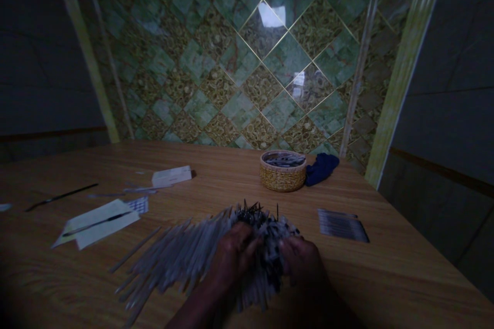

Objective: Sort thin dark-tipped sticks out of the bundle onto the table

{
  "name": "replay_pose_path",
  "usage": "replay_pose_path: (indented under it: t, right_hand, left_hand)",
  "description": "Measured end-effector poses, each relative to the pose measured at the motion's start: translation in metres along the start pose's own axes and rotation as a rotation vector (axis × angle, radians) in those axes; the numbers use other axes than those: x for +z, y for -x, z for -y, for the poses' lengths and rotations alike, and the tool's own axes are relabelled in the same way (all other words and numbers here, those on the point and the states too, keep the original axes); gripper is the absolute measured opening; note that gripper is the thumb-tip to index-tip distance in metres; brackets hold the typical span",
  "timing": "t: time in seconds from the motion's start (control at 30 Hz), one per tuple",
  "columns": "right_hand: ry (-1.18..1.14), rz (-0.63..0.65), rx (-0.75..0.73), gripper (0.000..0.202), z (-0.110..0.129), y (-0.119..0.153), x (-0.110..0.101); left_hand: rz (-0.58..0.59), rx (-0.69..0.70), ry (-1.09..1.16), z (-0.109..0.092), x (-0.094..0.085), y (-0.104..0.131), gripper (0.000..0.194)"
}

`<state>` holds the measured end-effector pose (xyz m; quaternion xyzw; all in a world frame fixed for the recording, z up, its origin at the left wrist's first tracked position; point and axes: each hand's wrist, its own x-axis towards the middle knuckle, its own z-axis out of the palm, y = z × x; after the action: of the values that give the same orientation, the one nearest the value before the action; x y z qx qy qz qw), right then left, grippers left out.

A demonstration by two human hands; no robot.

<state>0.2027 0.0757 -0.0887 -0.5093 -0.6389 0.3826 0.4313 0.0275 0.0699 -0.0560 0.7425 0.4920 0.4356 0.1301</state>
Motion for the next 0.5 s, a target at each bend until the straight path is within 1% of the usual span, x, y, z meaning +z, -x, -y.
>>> replay_pose_path:
  t: [0.07,0.1,0.17,0.27,0.37,0.5]
  right_hand:
    - [0.274,0.040,-0.177,0.029,-0.007,0.000,0.002]
    - [0.410,0.063,-0.234,0.027,-0.009,0.000,0.004]
    - [0.647,0.118,-0.263,0.029,-0.011,0.001,0.009]
    - [0.924,0.190,-0.238,0.032,-0.008,0.002,0.017]
    - [1.044,0.214,-0.200,0.033,-0.007,0.001,0.023]
    - [1.044,0.237,-0.169,0.030,-0.012,0.000,0.024]
  left_hand:
    - [-0.052,-0.180,0.302,0.001,-0.001,-0.004,0.016]
    - [-0.068,-0.256,0.414,0.002,-0.001,-0.005,0.017]
    - [-0.084,-0.347,0.530,0.001,0.000,-0.008,0.021]
    - [-0.096,-0.401,0.615,0.000,0.000,-0.009,0.027]
    - [-0.105,-0.429,0.682,0.000,0.001,-0.010,0.033]
    - [-0.106,-0.435,0.726,0.001,0.002,-0.010,0.035]
